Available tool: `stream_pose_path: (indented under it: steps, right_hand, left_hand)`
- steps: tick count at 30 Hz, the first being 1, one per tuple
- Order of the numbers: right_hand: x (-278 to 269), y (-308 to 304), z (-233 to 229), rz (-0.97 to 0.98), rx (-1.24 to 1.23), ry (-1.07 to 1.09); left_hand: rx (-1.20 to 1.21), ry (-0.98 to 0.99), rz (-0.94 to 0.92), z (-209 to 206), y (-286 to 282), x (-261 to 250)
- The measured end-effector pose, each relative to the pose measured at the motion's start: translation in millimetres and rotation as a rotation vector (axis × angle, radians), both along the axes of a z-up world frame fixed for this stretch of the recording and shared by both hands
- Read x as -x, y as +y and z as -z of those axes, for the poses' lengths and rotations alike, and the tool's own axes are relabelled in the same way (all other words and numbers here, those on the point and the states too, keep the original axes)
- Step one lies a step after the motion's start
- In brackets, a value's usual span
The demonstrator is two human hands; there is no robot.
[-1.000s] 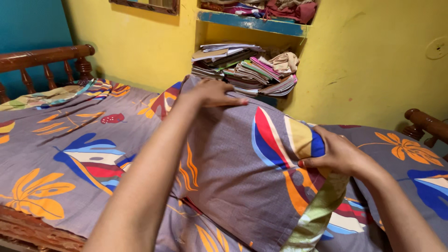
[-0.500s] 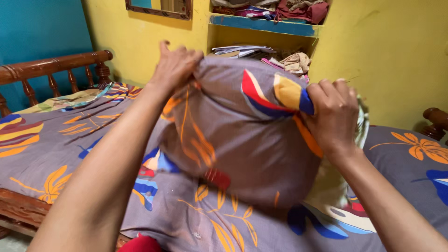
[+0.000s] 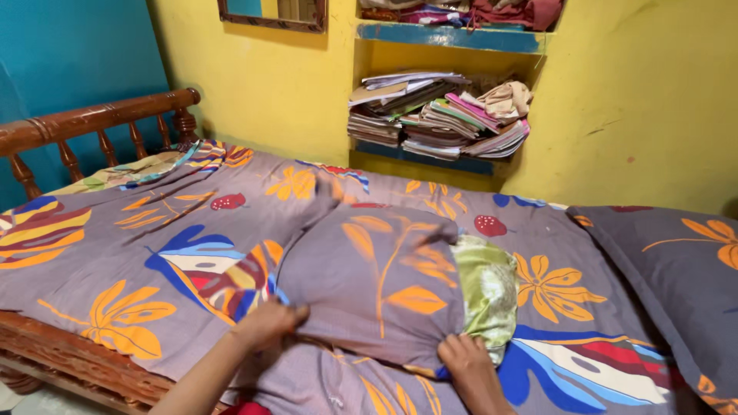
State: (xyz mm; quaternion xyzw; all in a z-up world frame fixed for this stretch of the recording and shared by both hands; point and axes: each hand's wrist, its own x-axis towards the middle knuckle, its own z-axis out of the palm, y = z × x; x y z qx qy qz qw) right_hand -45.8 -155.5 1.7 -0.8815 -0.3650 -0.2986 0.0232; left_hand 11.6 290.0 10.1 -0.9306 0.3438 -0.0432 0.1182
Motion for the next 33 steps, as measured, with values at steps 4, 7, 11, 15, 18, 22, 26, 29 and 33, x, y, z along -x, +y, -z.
stream_pose_path:
  steps: [4,7,11,15,18,22,26,29,33]
  right_hand:
    - [4.3,-1.1,-0.4,0.062,-0.027,0.048]
    - [8.9,5.2,-4.2,0.056,-0.109,0.048]
    - [13.7,6.8,-7.6,0.061,-0.14,0.191]
    - [10.6,1.6,-21.4,0.013,-0.108,0.324]
    - [3.6,-8.6,-42.9,0.032,-0.098,0.67]
    - [-20.6,-27.4,-65.1,0.341,-0.392,0.75]
    - [-61.6,-40.5,-52.0,0.413,-0.763,0.246]
    - [-96.9,-45.9,-34.2,0.379,-0.893,0.396]
    - [-119.4,-40.3,3.8,0.506,-0.917,0.647]
  left_hand:
    - [0.147,0.093,-0.189,-4.7,2.4,-12.8]
    - [0.15,0.139,-0.221,-12.4,-5.6,-9.9]
    - [0.126,0.241,-0.268,-14.4,-9.3,1.4]
    - [0.072,0.453,-0.37,-36.5,-21.4,-3.7]
    - [0.106,0.568,-0.446,-61.6,-35.8,-10.1]
    - [0.358,0.001,-0.217,-80.3,-78.5,-26.6]
    - [0.5,-0.083,-0.088,-73.1,-139.9,-45.4]
    - [0.458,-0.191,0.013,-48.8,-181.6,-53.2]
    - [0.47,-0.207,0.027,-37.8,-207.3,-51.9]
